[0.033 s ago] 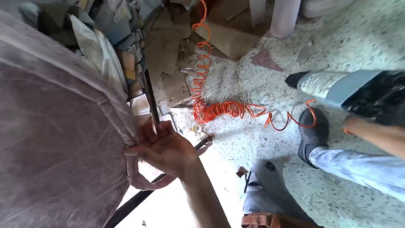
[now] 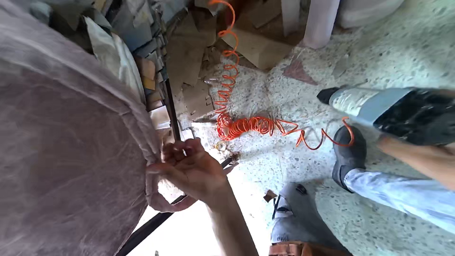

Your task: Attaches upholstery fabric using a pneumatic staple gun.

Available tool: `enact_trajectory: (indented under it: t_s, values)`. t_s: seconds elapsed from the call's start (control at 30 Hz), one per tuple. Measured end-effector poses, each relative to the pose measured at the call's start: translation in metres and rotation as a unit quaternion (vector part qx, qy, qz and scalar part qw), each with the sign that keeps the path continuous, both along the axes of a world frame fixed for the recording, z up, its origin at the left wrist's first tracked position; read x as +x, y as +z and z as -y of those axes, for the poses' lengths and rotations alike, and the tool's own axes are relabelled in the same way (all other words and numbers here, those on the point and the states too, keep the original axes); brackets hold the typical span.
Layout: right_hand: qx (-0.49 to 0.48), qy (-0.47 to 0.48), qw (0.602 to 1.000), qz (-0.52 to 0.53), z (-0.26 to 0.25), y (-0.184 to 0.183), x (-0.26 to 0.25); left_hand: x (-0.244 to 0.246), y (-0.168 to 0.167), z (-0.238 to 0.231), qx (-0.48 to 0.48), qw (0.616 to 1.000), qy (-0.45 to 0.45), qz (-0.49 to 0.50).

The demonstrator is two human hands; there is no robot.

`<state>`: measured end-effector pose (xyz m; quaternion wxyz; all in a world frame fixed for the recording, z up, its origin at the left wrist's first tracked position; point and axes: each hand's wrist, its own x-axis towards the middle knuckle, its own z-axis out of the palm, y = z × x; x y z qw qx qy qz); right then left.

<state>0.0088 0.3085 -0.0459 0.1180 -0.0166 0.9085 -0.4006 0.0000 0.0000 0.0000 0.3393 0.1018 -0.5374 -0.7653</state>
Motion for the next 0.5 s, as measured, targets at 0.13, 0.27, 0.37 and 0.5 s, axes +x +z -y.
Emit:
enact_trajectory:
  t_s: [0.13, 0.27, 0.37, 0.5]
  values:
    - [-0.011, 0.027, 0.999, 0.018, 0.012, 0.027, -0.015, 0.001, 0.010, -0.006, 0.083, 0.994, 0.058, -0.031]
    - [-0.074, 0.026, 0.996, -0.036, 0.021, 0.024, -0.012, -0.018, 0.008, -0.009, 0.165, 0.981, 0.048, -0.093]
    - [-0.174, 0.032, 0.982, -0.069, 0.030, 0.030, -0.008, -0.032, 0.007, -0.014, 0.191, 0.969, 0.113, -0.113]
    - [-0.228, 0.063, 0.968, -0.079, 0.048, 0.031, -0.009, -0.039, -0.019, -0.009, 0.118, 0.963, 0.181, -0.160]
